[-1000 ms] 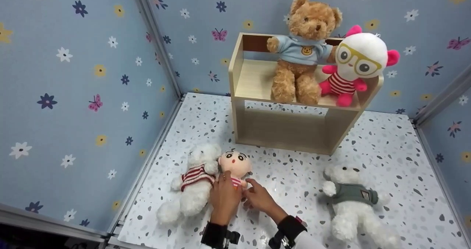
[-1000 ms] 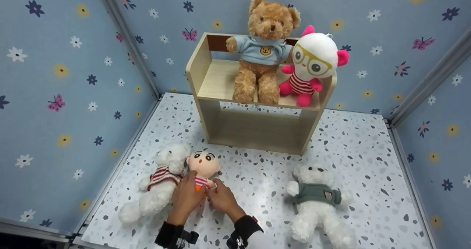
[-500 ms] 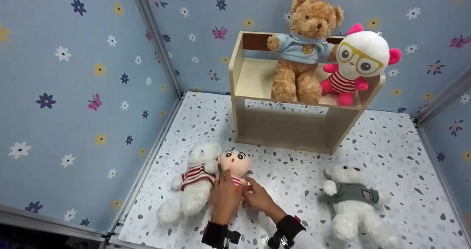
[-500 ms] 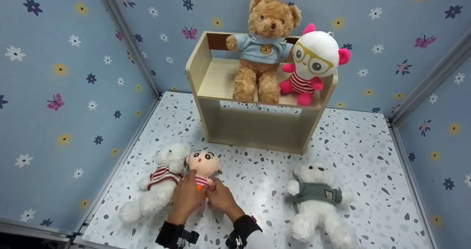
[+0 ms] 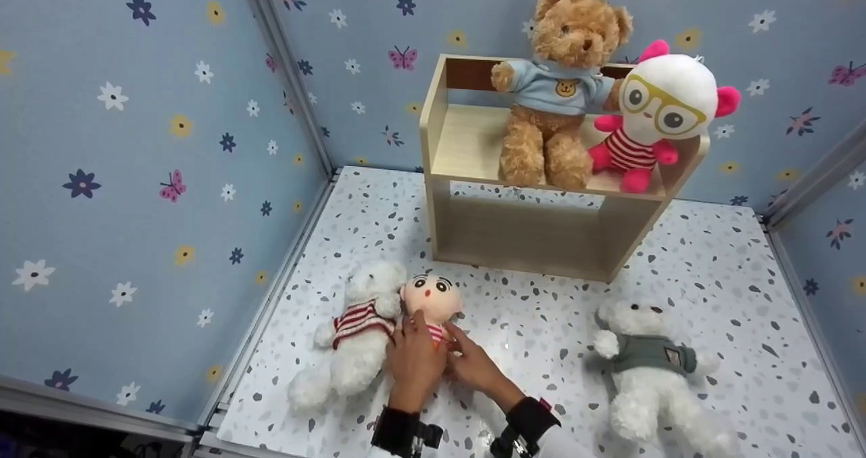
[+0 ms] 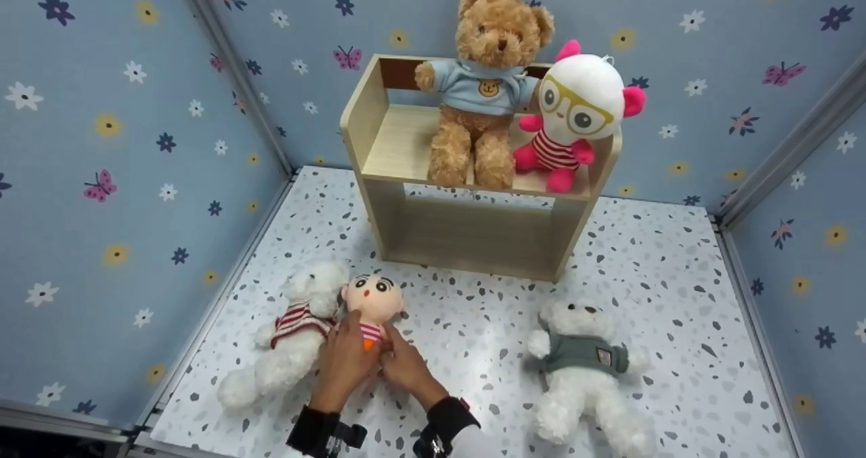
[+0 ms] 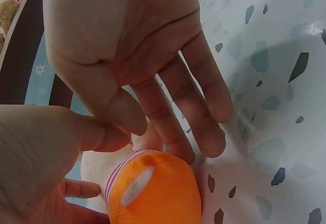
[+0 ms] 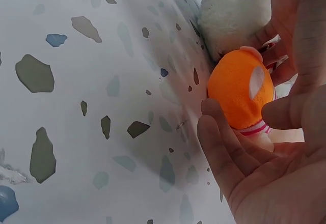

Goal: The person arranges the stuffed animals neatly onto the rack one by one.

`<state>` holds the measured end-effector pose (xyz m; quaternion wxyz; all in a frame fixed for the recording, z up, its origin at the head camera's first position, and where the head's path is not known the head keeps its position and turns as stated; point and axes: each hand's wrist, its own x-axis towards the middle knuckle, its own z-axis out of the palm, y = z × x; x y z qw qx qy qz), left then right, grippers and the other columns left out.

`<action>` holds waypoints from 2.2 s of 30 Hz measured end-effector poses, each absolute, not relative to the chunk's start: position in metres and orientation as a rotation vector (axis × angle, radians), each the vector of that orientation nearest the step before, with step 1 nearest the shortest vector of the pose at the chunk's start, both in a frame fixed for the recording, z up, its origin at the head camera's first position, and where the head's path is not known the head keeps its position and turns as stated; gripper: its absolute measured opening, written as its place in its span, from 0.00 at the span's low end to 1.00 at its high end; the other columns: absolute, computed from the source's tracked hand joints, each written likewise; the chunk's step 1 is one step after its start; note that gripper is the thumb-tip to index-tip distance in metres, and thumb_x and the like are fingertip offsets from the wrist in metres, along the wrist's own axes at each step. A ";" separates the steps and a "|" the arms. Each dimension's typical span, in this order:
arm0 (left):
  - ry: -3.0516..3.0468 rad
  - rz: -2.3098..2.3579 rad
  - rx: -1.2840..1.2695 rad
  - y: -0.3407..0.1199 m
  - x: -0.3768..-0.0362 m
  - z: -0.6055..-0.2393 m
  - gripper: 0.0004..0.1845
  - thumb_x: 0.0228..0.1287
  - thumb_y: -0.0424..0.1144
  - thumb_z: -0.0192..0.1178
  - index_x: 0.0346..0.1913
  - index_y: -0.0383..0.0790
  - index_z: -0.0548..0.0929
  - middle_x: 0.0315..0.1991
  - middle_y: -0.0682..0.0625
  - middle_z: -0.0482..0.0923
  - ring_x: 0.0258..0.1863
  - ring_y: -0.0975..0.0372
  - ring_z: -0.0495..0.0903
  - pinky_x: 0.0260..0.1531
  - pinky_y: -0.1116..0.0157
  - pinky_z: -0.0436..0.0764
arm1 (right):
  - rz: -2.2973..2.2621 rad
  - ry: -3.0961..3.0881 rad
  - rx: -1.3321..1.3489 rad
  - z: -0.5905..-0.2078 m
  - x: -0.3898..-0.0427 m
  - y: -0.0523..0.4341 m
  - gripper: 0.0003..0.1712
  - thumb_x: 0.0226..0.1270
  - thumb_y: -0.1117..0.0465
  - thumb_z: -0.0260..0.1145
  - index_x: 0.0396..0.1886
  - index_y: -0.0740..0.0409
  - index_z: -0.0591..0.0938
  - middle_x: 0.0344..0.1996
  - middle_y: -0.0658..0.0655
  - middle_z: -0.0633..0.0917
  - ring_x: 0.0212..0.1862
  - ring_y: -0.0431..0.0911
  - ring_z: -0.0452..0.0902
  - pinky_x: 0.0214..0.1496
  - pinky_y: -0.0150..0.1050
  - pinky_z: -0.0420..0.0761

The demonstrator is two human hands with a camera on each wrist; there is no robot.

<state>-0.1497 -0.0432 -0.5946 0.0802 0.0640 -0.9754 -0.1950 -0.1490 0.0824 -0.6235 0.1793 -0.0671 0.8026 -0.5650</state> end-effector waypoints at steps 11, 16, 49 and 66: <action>-2.906 -0.587 0.170 -0.043 -0.150 -0.598 0.39 0.51 0.49 0.68 0.64 0.38 0.67 0.56 0.35 0.75 0.49 0.42 0.78 0.46 0.43 0.75 | -1.486 2.375 -0.293 -0.621 -0.147 0.082 0.39 0.64 0.62 0.57 0.75 0.53 0.57 0.61 0.63 0.77 0.59 0.57 0.76 0.48 0.43 0.79; -2.914 -0.610 0.186 -0.042 -0.150 -0.598 0.40 0.51 0.48 0.68 0.66 0.38 0.65 0.62 0.36 0.71 0.51 0.42 0.78 0.47 0.43 0.74 | -1.492 2.372 -0.328 -0.624 -0.147 0.082 0.41 0.64 0.61 0.59 0.76 0.53 0.55 0.62 0.63 0.77 0.60 0.56 0.76 0.48 0.40 0.79; -2.832 -0.784 0.079 -0.037 -0.149 -0.595 0.36 0.51 0.43 0.69 0.63 0.34 0.68 0.52 0.36 0.77 0.45 0.43 0.80 0.46 0.49 0.77 | -1.661 2.207 -0.208 -0.608 -0.142 0.089 0.44 0.60 0.66 0.61 0.75 0.58 0.56 0.62 0.68 0.74 0.64 0.59 0.71 0.53 0.46 0.77; -2.806 -0.883 0.110 -0.033 -0.147 -0.588 0.36 0.53 0.42 0.67 0.65 0.37 0.67 0.58 0.38 0.74 0.49 0.45 0.79 0.49 0.50 0.77 | -1.817 2.151 -0.110 -0.585 -0.140 0.092 0.39 0.55 0.75 0.54 0.70 0.61 0.64 0.56 0.73 0.77 0.45 0.54 0.81 0.43 0.50 0.83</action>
